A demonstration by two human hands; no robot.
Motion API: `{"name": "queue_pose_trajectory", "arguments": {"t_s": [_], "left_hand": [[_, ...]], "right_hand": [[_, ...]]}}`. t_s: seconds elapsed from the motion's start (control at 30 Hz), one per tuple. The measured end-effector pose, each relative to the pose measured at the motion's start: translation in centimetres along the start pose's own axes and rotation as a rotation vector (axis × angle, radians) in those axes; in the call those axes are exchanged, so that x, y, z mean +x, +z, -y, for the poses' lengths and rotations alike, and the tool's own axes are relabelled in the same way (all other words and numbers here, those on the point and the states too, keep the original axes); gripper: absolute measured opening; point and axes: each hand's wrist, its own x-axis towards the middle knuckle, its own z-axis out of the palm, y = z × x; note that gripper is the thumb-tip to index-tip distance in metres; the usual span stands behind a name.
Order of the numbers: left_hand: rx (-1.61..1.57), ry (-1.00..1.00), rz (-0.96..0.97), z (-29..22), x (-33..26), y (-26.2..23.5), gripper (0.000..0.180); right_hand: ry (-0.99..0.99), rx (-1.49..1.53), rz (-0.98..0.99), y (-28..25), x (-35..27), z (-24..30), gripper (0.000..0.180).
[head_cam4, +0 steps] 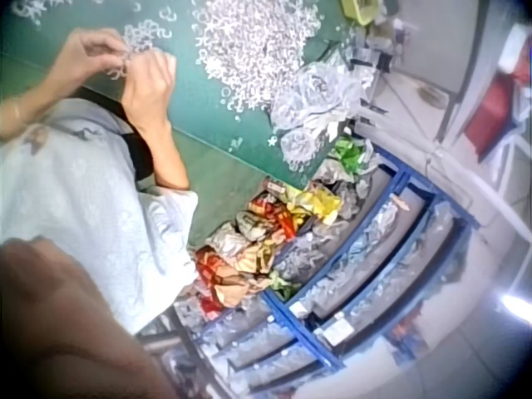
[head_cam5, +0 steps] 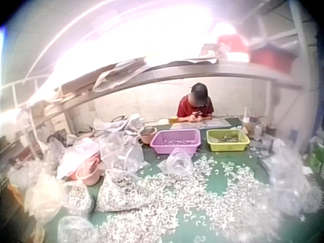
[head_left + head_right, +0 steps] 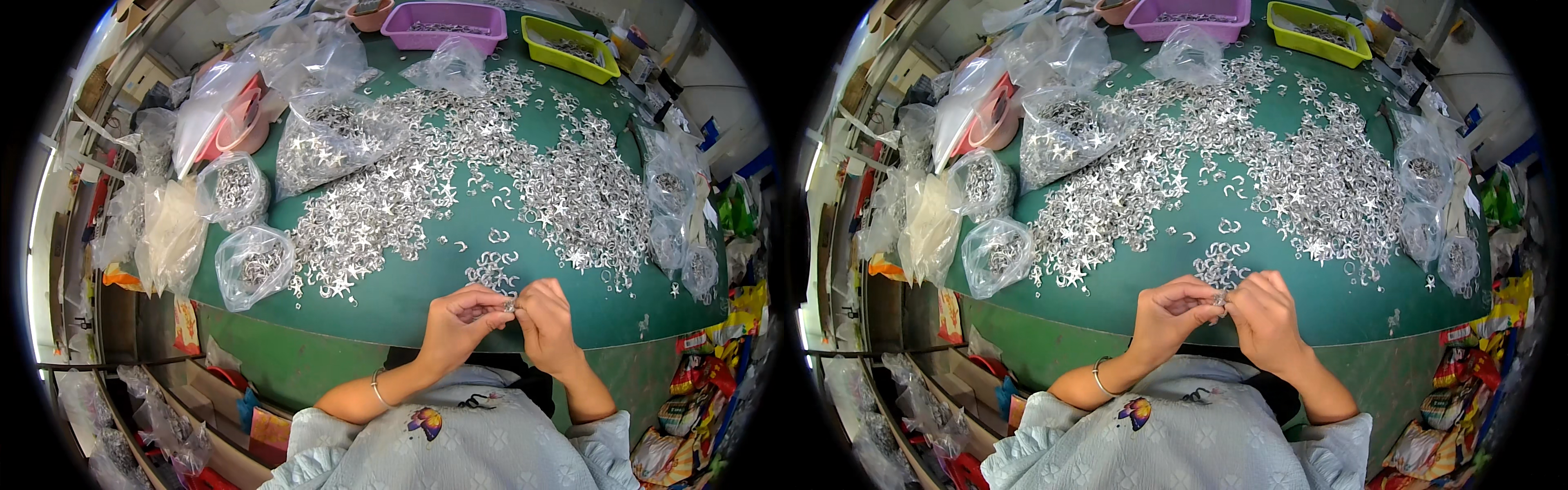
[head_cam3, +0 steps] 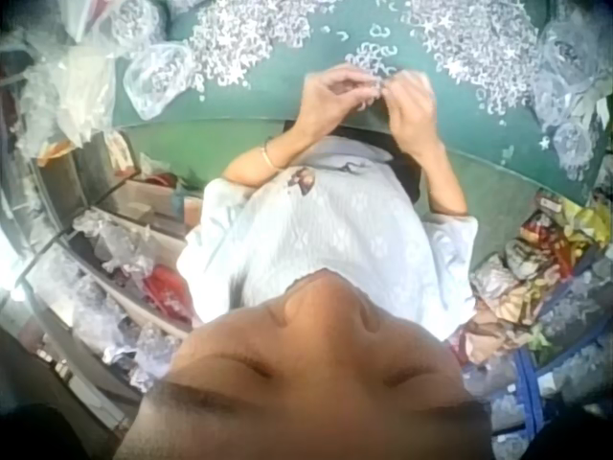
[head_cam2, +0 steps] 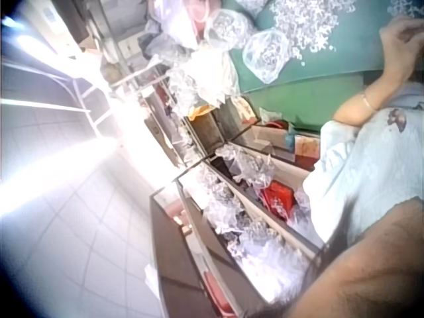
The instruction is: The person sorts and gathers star-shaped and crescent-shaped silver charms on a green work table, picking them up by hand and placing them into bags.
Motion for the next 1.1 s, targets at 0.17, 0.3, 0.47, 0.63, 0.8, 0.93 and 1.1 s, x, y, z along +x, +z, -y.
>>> {"name": "queue_pose_trajectory", "arguments": {"t_s": [0.17, 0.3, 0.47, 0.63, 0.8, 0.93, 1.1], "left_hand": [[-0.033, -0.081, -0.004, -0.7, 0.1, 0.3, 0.017], [-0.04, -0.156, -0.026, -0.7, 0.3, 0.1, 0.018], [0.01, -0.225, -0.016, 0.4, 0.5, 0.2, 0.017], [-0.022, -0.272, 0.002, 1.8, 0.9, 1.6, 0.017], [0.098, -0.268, 0.125, 2.2, 3.0, 3.2, 0.025], [0.179, -0.204, 0.12, 1.4, 3.5, 1.7, 0.031], [0.203, -0.175, 0.108, 1.2, 4.2, -0.2, 0.026]], "right_hand": [[0.016, 0.014, -0.021, -0.2, 0.1, 0.5, 0.008], [0.083, 0.072, -0.018, 0.1, -0.8, -0.1, 0.009], [0.177, 0.11, -0.009, 0.0, -2.3, -0.8, 0.009], [0.217, -0.009, -0.069, -1.0, -4.1, -0.9, 0.008], [0.4, -0.101, -0.177, -3.5, -6.3, -2.3, 0.014], [0.741, -0.348, -0.452, -10.7, -11.2, -7.5, 0.022], [1.036, -0.63, -0.664, -19.7, -18.3, -14.2, 0.028]]}}
